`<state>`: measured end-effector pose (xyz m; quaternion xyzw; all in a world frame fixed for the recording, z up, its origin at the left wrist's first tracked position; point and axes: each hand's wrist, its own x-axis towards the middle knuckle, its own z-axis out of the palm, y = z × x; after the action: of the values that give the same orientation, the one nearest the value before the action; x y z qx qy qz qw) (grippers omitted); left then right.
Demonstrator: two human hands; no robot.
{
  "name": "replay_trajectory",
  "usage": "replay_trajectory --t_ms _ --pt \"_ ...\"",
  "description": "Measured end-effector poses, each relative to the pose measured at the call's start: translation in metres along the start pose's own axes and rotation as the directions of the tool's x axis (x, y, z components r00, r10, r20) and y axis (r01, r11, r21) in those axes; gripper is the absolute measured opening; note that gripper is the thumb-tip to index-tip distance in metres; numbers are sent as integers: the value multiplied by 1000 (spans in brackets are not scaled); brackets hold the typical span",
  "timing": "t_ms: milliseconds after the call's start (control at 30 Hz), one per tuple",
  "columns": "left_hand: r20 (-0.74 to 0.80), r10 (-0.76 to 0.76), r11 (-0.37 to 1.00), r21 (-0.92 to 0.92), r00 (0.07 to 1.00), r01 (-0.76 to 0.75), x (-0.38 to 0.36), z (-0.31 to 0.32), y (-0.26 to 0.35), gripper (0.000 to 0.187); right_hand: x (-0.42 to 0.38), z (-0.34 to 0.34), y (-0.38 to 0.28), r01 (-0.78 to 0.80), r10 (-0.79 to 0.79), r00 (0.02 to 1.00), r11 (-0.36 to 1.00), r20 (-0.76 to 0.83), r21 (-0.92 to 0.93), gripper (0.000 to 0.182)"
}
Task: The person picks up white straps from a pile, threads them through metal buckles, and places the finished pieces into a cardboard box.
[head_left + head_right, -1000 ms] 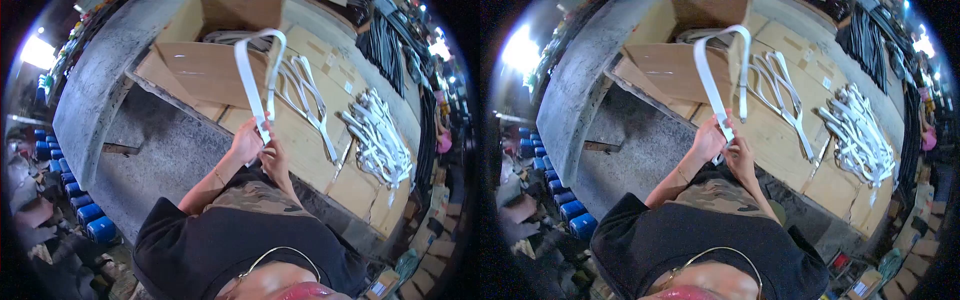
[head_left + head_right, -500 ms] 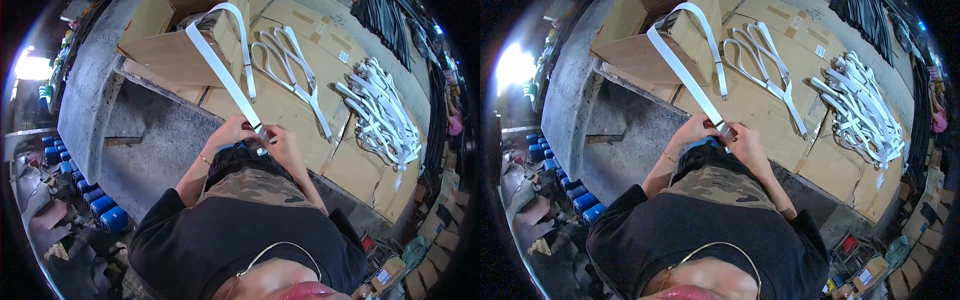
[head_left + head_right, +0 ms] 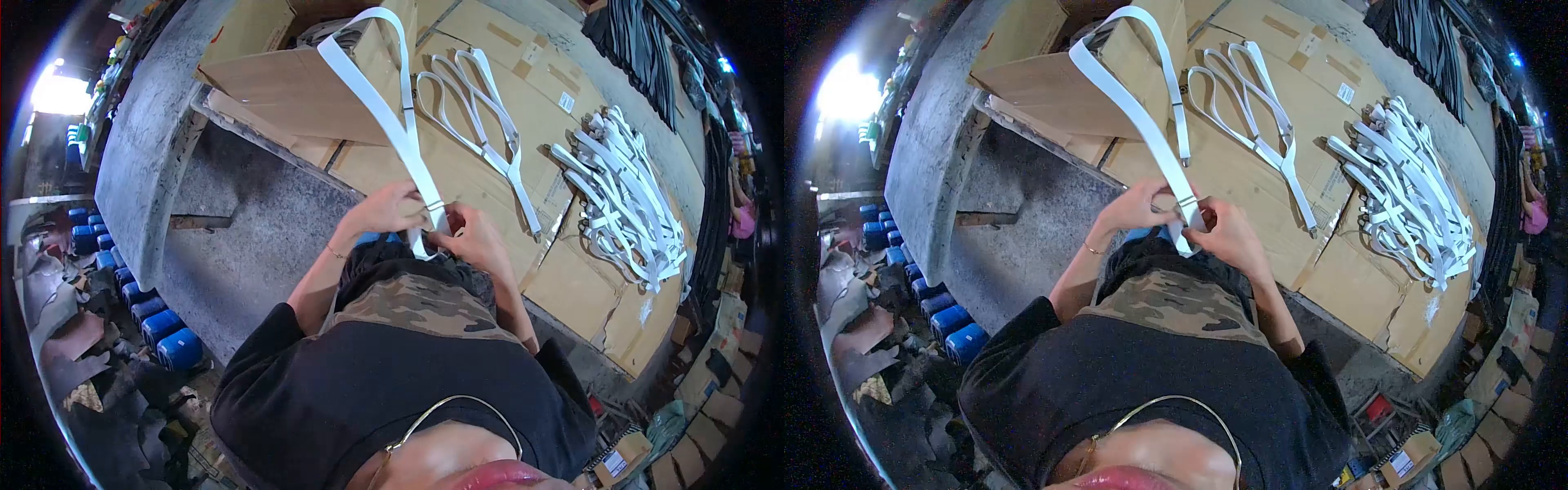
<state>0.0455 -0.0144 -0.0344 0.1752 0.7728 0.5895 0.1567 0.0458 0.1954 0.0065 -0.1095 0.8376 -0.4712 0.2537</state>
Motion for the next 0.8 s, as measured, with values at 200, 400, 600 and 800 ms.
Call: replay_trajectory --t_ms 200,400,600,800 --pt "222 -55 846 -508 974 164 0 -25 -4 32 15 20 9 -7 -37 996 888 87 460 26" --pt "95 74 692 -721 993 18 6 -44 -24 31 20 31 -12 58 -90 996 825 30 562 18" --pt "-147 10 473 -871 989 -134 3 -101 -39 36 24 46 -5 160 -308 876 911 370 379 19" --pt "150 95 707 -707 984 39 7 -126 -58 36 54 88 -65 91 -201 966 848 159 521 26"
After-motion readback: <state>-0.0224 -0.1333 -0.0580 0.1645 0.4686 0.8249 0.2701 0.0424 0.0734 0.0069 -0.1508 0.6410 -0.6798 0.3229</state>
